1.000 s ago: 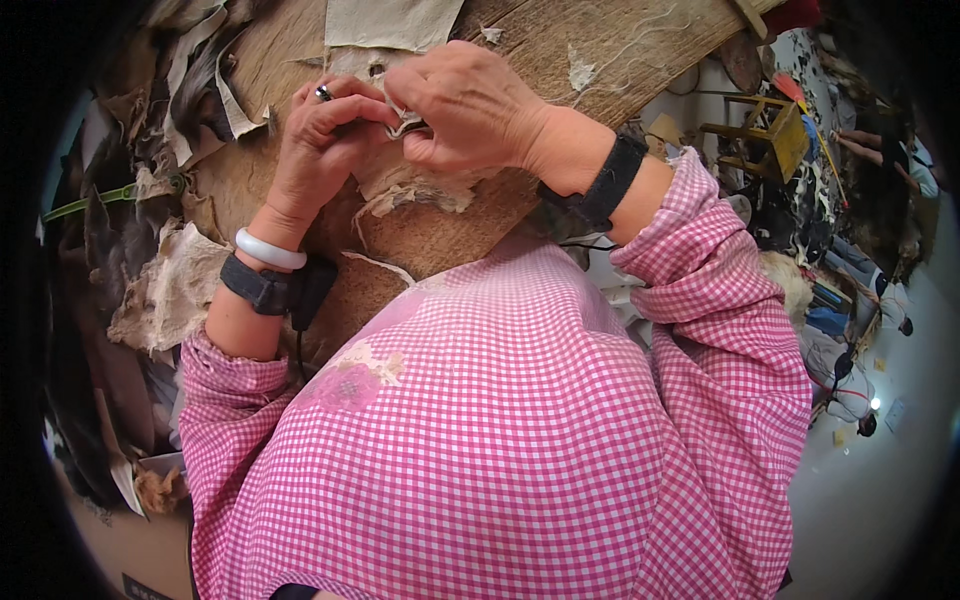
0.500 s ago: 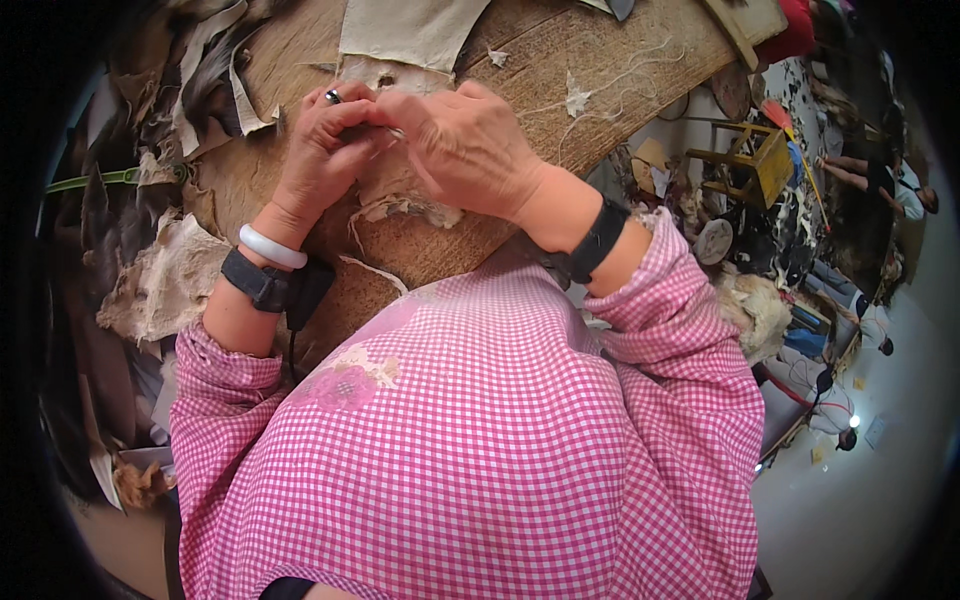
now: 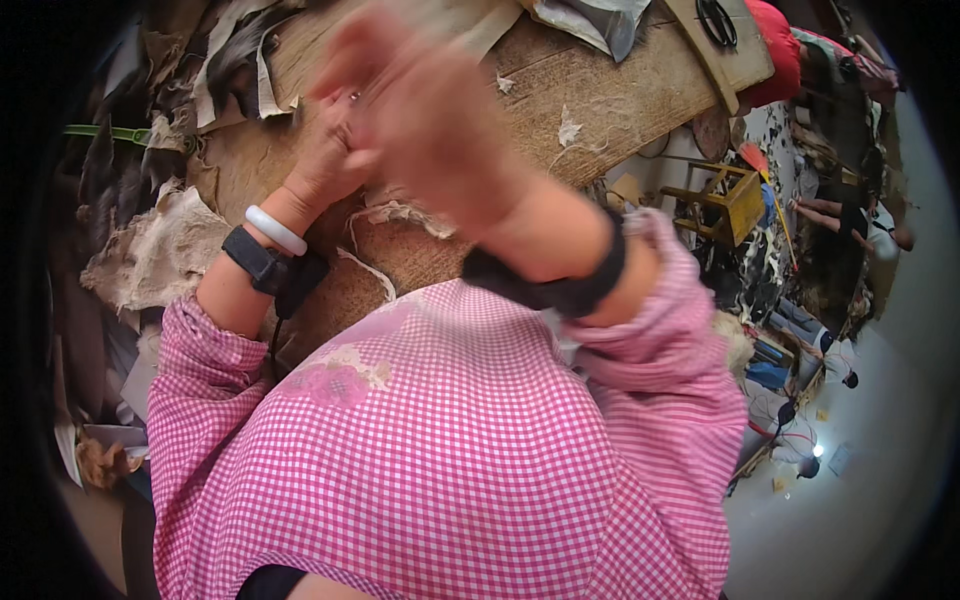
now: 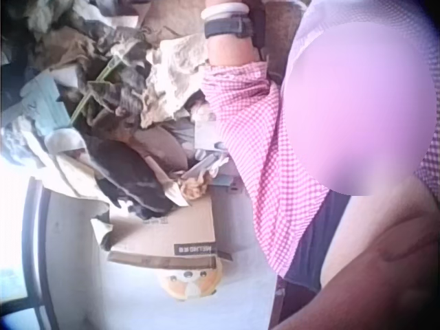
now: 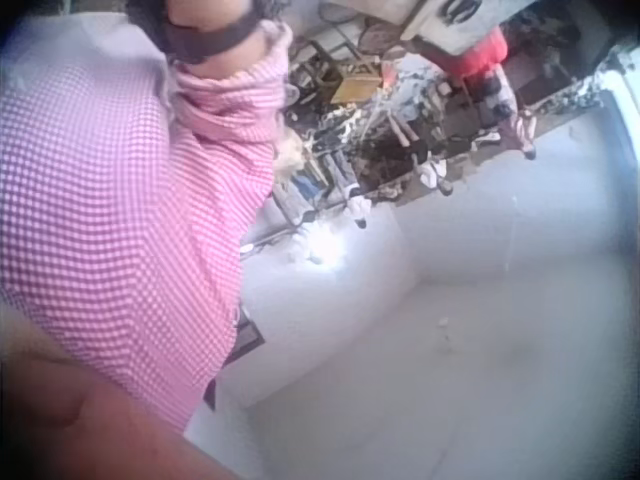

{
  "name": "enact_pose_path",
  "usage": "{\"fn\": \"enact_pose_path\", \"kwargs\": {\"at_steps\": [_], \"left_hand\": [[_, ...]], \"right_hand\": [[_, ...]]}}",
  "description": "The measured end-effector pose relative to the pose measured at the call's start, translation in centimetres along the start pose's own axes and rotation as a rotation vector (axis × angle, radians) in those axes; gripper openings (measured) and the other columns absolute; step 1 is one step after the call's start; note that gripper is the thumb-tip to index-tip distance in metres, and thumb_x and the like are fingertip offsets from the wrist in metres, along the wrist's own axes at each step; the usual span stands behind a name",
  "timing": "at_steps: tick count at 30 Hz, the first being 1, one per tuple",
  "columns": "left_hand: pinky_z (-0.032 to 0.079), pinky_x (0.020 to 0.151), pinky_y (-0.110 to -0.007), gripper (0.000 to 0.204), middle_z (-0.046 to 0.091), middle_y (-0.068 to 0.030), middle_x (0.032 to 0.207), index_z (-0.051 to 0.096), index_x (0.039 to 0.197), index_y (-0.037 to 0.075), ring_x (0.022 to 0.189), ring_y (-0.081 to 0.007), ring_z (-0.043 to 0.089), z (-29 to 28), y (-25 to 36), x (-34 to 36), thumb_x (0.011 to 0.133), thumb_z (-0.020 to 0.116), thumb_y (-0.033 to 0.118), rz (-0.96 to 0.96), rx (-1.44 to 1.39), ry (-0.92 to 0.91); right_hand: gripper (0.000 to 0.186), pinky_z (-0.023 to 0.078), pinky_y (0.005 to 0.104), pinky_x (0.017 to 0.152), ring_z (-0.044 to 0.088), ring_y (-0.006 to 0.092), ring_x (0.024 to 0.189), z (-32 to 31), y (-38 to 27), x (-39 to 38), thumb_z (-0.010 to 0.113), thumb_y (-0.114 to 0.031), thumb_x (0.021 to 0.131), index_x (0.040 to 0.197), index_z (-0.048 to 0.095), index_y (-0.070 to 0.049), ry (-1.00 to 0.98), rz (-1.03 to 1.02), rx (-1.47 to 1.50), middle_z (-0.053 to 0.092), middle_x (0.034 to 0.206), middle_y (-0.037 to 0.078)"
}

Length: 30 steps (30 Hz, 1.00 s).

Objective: The recorder threads a needle, sorts through leather and fur scraps, and uses a leather knife and scissors to cut and shape the pieces.

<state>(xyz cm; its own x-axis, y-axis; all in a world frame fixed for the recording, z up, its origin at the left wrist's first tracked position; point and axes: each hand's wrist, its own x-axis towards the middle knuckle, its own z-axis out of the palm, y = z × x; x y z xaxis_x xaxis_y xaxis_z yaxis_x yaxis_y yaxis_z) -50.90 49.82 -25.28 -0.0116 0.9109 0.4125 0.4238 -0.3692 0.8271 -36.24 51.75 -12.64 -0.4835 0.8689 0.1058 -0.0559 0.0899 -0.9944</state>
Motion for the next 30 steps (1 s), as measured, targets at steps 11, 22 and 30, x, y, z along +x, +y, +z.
{"fn": "enact_pose_path", "kwargs": {"at_steps": [11,22,30], "left_hand": [[0.03,0.092,-0.035,0.014,0.06,0.0053,0.082,0.072,0.08,0.019,0.09,-0.0154,0.057,-1.5,0.3,0.5,0.069,0.072,0.009,0.09,0.059,-0.359],[0.03,0.09,-0.035,0.014,0.06,0.0046,0.081,0.071,0.079,0.017,0.088,-0.0152,0.056,-1.5,0.7,0.5,0.069,0.072,0.008,0.087,0.038,-0.361],[0.031,0.091,-0.036,0.014,0.059,0.005,0.079,0.072,0.077,0.018,0.086,-0.0167,0.057,-1.6,1.2,0.8,0.067,0.071,0.008,0.049,0.036,-0.36]], "right_hand": [[0.012,0.051,0.0348,0.066,0.064,0.0221,0.075,-50.6,-30.3,-12.6,0.058,-0.012,0.082,0.084,0.067,-0.004,1.192,-0.458,-0.206,0.066,0.08,0.009],[0.02,0.055,0.0337,0.068,0.067,0.0223,0.073,-53.6,-32.0,-12.5,0.062,-0.015,0.085,0.093,0.069,0.002,1.436,-0.324,-1.499,0.069,0.081,0.011],[0.015,0.051,0.0299,0.061,0.064,0.0142,0.07,-12.2,4.5,-3.7,0.056,-0.006,0.089,0.102,0.062,-0.013,-0.067,0.085,-0.724,0.064,0.076,0.003]]}}
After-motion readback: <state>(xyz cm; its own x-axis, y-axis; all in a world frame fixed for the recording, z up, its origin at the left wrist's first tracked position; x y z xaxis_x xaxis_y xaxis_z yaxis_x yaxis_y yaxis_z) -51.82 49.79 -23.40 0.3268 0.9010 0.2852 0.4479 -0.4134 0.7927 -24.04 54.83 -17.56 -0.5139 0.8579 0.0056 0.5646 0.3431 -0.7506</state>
